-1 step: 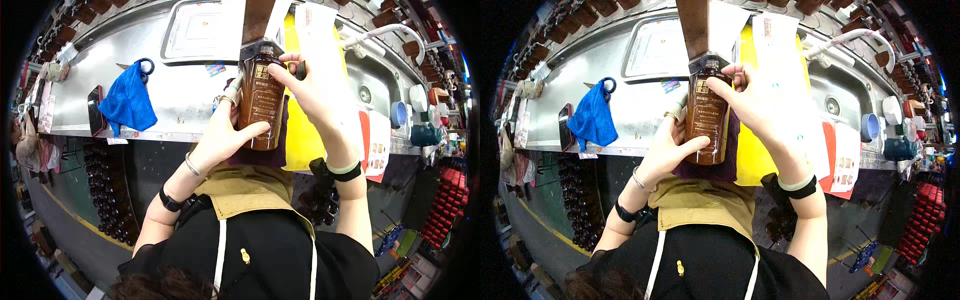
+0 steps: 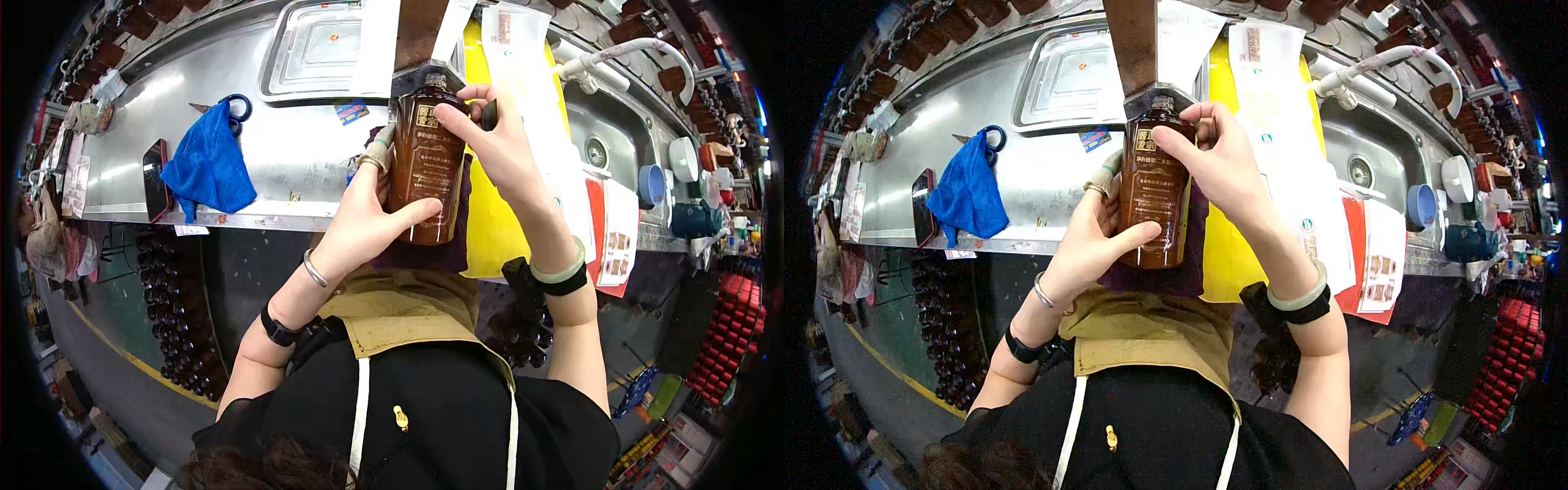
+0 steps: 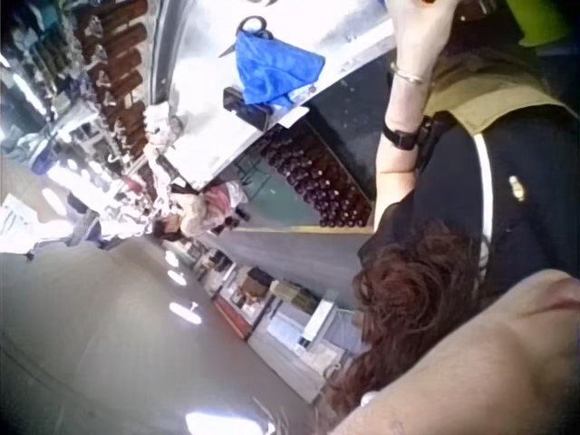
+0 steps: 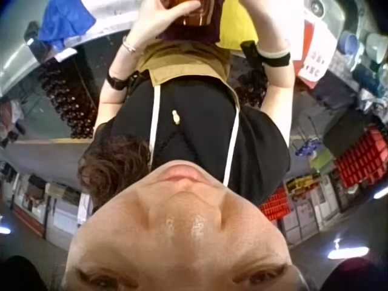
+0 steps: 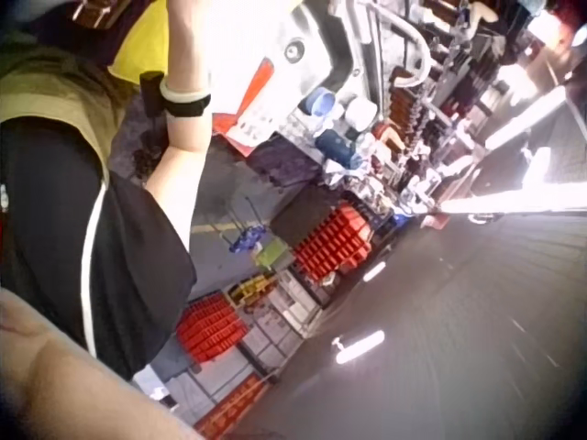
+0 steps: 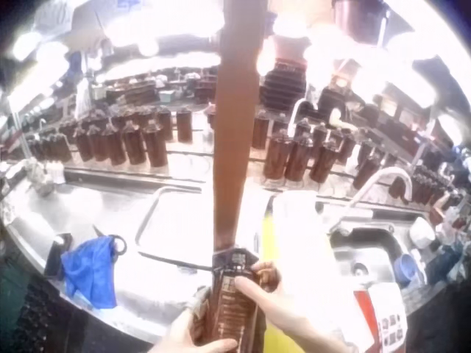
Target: The recorder is carefully applying and smoothing adhesive labels onto brown glass bottles.
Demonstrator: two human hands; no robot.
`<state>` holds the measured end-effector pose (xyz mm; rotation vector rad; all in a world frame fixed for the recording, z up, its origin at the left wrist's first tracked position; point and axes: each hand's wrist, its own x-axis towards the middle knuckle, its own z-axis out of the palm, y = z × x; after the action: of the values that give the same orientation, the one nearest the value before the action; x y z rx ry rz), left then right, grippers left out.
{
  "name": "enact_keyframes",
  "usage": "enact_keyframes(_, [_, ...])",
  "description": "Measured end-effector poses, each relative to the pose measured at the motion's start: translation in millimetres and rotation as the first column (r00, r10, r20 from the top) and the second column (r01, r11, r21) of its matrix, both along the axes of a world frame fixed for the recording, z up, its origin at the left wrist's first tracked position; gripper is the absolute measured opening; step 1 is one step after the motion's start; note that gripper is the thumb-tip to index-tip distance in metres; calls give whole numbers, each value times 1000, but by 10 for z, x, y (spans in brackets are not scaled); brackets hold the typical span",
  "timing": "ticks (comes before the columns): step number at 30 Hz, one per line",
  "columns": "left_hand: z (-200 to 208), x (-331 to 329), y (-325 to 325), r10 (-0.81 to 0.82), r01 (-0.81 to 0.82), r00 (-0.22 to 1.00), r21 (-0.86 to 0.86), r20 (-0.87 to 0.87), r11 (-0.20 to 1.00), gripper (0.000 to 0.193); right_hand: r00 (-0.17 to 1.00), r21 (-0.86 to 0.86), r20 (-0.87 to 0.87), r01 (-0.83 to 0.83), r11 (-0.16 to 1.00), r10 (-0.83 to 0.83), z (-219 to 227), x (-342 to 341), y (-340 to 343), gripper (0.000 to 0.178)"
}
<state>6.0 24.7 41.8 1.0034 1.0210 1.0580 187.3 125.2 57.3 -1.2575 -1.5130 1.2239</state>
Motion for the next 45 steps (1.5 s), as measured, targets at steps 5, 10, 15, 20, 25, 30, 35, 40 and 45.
enact_keyframes(5, [45, -1, -5, 50, -49, 995, -6, 81, 999, 94, 996, -159, -51, 63, 985, -72, 45, -42, -21, 50])
enact_keyframes(10, [59, -72, 62, 45, -36, 985, -56, 168, 998, 94, 992, -165, -121, 13, 986, -33, 9, -25, 50, 54])
enact_keyframes(15, [-34, -14, 14, 23, -24, 998, 5, 53, 1000, 102, 997, -16, -57, 42, 999, -43, -22, -72, -5, 58])
enact_keyframes(20, [-51, 14, 4, 36, -36, 999, 35, 12, 999, 106, 998, -29, -29, 56, 998, -57, -24, -82, 11, 59])
enact_keyframes(25, [-80, 9, -20, 55, -55, 998, 37, 11, 998, 104, 998, 8, 51, 45, 999, -45, 51, -70, -20, 61])
enact_keyframes(30, [-66, 18, 4, 44, -44, 999, 35, 21, 998, 102, 998, 14, 25, 53, 999, -53, -1, -77, -3, 59])
enact_keyframes(35, [-78, 6, -7, 39, -38, 999, 43, -13, 998, 101, 999, 30, -27, 31, 999, -30, 1, -90, -10, 59])
enact_keyframes(40, [-88, 11, -19, 63, -62, 998, 35, -18, 997, 100, 997, -61, -45, 52, 997, -55, 20, -70, 30, 53])
enact_keyframes(45, [-35, 35, 1, 69, -69, 997, 3, 27, 998, 97, 987, -85, -148, 43, 995, -56, 6, -94, 36, 46])
